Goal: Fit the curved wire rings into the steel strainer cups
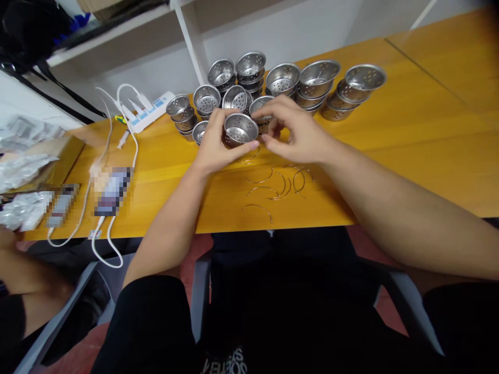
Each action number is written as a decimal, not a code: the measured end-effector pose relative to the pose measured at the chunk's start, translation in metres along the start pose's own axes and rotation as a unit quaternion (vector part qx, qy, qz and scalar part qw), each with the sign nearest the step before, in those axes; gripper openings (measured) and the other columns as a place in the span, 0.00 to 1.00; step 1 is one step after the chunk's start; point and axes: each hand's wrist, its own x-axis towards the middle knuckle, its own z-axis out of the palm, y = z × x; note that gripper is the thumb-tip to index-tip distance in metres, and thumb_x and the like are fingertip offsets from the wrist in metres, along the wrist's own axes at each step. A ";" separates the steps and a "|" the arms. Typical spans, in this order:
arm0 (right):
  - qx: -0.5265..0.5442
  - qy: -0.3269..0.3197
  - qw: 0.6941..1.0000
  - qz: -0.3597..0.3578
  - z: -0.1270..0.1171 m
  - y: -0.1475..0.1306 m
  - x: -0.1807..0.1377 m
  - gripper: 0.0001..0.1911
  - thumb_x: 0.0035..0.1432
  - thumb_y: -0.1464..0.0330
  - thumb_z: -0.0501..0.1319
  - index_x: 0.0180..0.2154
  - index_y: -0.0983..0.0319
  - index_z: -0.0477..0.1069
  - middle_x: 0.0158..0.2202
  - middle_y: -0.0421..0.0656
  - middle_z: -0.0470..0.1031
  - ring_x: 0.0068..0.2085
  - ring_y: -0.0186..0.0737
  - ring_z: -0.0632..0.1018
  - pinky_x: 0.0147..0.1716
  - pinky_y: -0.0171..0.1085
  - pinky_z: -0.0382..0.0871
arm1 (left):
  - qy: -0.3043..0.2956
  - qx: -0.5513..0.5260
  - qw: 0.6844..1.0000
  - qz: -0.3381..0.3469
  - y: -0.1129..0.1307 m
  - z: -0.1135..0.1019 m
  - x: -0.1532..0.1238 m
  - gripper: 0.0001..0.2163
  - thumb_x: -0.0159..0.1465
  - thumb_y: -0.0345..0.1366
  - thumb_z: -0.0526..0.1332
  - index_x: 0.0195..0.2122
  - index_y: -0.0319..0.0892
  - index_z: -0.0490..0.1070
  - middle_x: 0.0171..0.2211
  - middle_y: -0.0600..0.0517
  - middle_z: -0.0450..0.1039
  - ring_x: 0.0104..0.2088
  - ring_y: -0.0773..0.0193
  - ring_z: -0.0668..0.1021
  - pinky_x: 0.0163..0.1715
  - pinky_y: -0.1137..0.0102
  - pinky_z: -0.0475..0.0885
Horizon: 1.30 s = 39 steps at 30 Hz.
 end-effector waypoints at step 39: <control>-0.092 -0.398 0.895 0.181 -0.020 -0.017 0.005 0.06 0.67 0.73 0.70 0.42 0.57 0.85 0.42 0.43 0.89 0.41 0.46 0.84 0.48 0.47 0.78 | -0.232 0.173 0.941 -0.174 0.077 -0.013 0.006 0.26 0.78 0.28 0.70 0.76 0.40 0.74 0.83 0.33 0.79 0.85 0.40 0.81 0.92 0.42 0.75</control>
